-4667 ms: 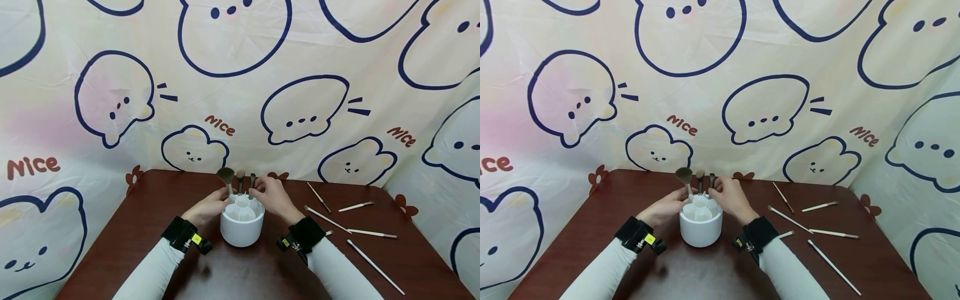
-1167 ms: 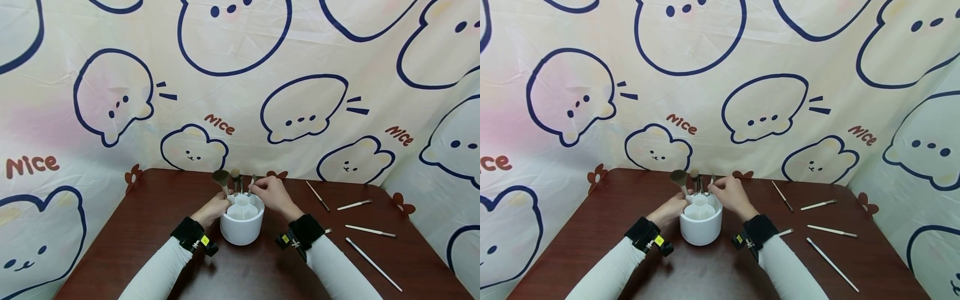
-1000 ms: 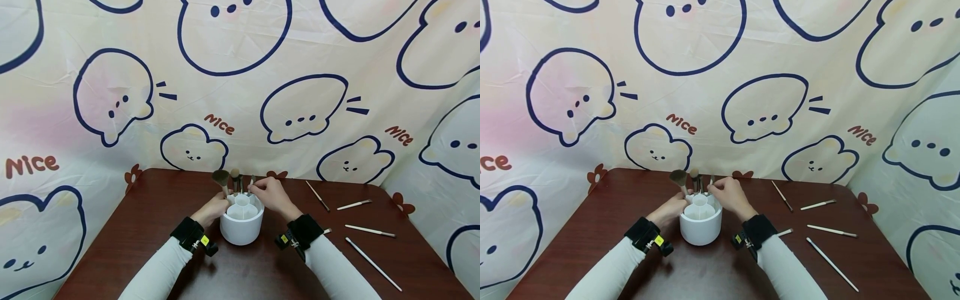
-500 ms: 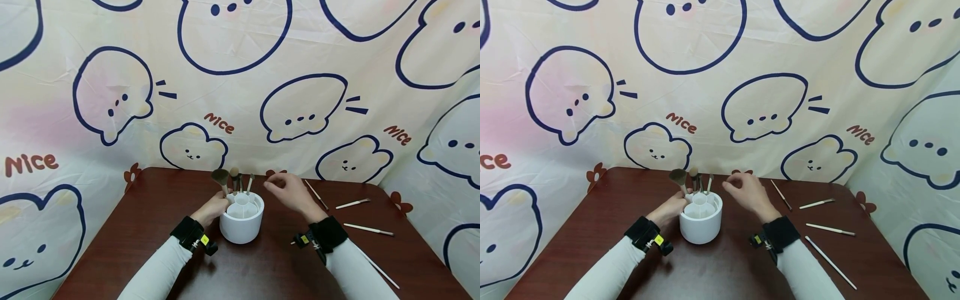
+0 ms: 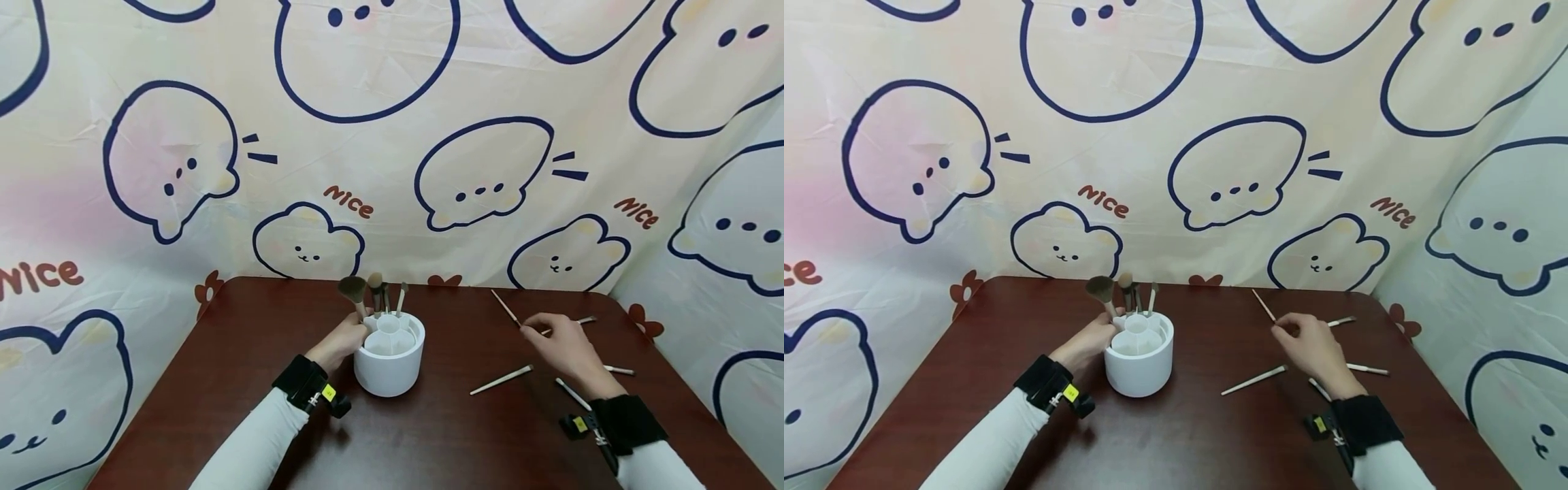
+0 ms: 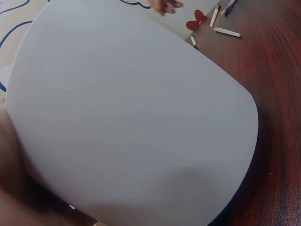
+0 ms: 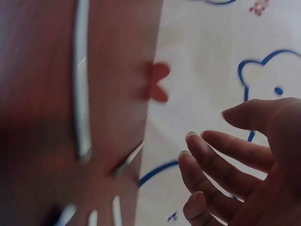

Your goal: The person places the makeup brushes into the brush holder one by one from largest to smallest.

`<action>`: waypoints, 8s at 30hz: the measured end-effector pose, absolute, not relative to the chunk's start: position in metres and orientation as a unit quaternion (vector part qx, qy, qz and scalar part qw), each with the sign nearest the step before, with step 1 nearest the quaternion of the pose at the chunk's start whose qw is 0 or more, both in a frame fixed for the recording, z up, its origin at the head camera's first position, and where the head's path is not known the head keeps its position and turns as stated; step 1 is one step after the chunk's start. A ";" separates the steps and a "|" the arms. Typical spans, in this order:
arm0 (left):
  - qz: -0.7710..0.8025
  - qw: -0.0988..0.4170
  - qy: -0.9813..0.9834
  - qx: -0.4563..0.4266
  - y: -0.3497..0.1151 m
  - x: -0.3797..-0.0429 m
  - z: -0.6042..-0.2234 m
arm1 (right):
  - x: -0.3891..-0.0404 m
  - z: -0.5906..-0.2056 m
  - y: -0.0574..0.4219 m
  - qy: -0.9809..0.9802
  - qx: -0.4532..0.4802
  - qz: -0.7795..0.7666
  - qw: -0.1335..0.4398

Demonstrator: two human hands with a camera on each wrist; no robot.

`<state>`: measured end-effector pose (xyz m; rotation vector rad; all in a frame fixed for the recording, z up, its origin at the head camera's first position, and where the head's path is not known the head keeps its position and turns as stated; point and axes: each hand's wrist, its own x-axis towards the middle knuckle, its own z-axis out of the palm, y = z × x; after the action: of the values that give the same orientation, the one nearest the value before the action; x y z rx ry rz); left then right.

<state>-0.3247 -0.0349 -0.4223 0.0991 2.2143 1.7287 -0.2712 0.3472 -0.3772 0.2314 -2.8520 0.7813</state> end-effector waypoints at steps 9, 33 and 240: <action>0.605 0.165 0.778 0.049 -0.038 -0.324 -0.426 | -0.250 -0.392 0.401 -0.986 0.008 0.159 -0.043; 0.610 0.146 0.776 0.067 -0.040 -0.318 -0.428 | -0.238 -0.402 0.413 -0.985 0.019 0.155 -0.075; 0.638 0.146 0.756 0.026 -0.035 -0.314 -0.429 | -0.251 -0.426 0.329 -0.971 0.016 0.234 -0.057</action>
<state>-0.3136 -0.0345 -0.4287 0.0758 2.1756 1.8361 -0.2514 0.3290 -0.4257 0.0513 -3.1650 0.7618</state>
